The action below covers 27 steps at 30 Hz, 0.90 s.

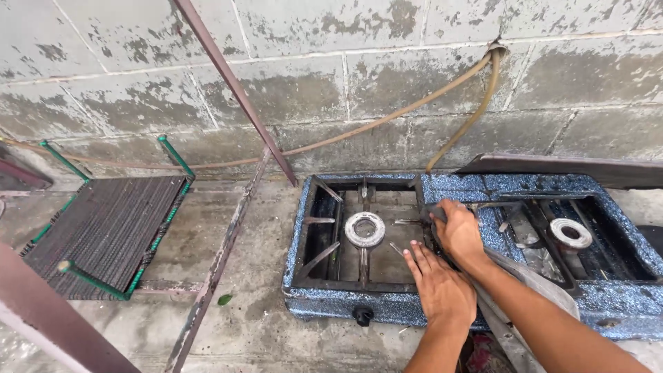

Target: Wiping and cleaning the surfaces and components of a portable gas stove with a cloth.

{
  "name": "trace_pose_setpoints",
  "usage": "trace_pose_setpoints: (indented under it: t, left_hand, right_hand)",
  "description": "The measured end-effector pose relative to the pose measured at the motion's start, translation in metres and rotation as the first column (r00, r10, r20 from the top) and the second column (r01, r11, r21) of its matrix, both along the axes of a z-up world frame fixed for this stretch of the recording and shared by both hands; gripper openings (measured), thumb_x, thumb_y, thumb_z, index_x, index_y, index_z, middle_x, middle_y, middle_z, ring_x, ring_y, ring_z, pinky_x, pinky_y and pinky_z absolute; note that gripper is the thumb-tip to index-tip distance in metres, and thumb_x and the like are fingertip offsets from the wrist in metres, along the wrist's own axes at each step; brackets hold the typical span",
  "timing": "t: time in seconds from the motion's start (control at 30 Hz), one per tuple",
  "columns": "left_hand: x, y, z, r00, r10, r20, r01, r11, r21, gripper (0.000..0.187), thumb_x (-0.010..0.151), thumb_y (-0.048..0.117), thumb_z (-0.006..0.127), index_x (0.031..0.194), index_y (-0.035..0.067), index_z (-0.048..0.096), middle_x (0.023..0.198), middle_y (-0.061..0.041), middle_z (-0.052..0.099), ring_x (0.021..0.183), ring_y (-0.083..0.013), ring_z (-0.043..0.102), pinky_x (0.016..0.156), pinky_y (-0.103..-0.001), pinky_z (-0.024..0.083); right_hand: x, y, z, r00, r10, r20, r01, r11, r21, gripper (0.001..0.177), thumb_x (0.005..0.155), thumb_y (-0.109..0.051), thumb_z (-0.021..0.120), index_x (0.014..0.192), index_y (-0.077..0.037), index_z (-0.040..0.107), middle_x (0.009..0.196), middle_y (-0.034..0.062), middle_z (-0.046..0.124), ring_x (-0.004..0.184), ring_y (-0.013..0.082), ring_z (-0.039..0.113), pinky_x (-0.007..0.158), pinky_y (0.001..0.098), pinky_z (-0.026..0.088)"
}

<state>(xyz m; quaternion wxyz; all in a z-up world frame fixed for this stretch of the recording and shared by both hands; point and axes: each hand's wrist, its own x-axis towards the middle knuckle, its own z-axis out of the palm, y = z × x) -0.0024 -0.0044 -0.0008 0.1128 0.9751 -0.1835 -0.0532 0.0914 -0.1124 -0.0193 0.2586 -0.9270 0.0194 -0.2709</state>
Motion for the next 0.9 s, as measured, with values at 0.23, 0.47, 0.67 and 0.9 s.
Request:
trace_pose_setpoints:
  t: [0.23,0.47,0.67,0.9]
  left_hand:
    - [0.000,-0.001,-0.003,0.991,0.059,0.120,-0.047,0.994,-0.101,0.067,0.098,0.025,0.035,0.145,-0.022,0.032,0.162,-0.034,0.022,0.155,-0.0457,0.004,0.124,-0.057,-0.007]
    - [0.002,-0.007,-0.007,0.989,0.089,0.118,-0.068,0.983,-0.169,0.070,0.094,0.024,0.038,0.143,-0.024,0.032,0.159,-0.036,0.023,0.153,-0.0459,0.005,0.122,-0.057,-0.007]
    - [0.002,0.001,-0.004,0.979,0.090,0.185,-0.055,0.982,-0.183,0.067,0.095,0.023,0.040,0.141,-0.025,0.035,0.158,-0.036,0.028,0.153,-0.0463,0.009,0.123,-0.056,-0.003]
    - [-0.001,-0.001,-0.005,0.971,0.144,0.191,-0.107,0.976,-0.189,0.068,0.095,0.024,0.040,0.139,-0.027,0.034,0.156,-0.036,0.029,0.153,-0.0427,0.011,0.123,-0.053,-0.002]
  right_hand:
    - [0.043,-0.002,0.012,0.989,-0.147,0.012,0.147,0.989,0.036,0.023,0.090,-0.019,0.071,0.105,-0.002,0.067,0.106,0.0272,0.068,0.097,0.0495,0.065,0.084,0.0573,0.052]
    - [0.039,-0.004,0.012,0.964,-0.249,-0.091,0.245,0.968,-0.055,0.030,0.086,-0.018,0.070,0.112,-0.003,0.064,0.117,0.0274,0.064,0.098,0.0497,0.066,0.085,0.0577,0.054]
    - [0.026,-0.022,0.019,0.989,-0.129,-0.078,0.123,0.989,-0.077,0.029,0.088,-0.023,0.069,0.113,-0.009,0.066,0.119,0.0218,0.066,0.101,0.0471,0.067,0.085,0.0573,0.054]
    - [0.030,-0.115,0.015,0.857,-0.392,-0.336,0.348,0.919,-0.185,0.035,0.093,-0.039,0.066,0.120,-0.019,0.071,0.118,0.0206,0.070,0.104,0.0445,0.069,0.088,0.0539,0.057]
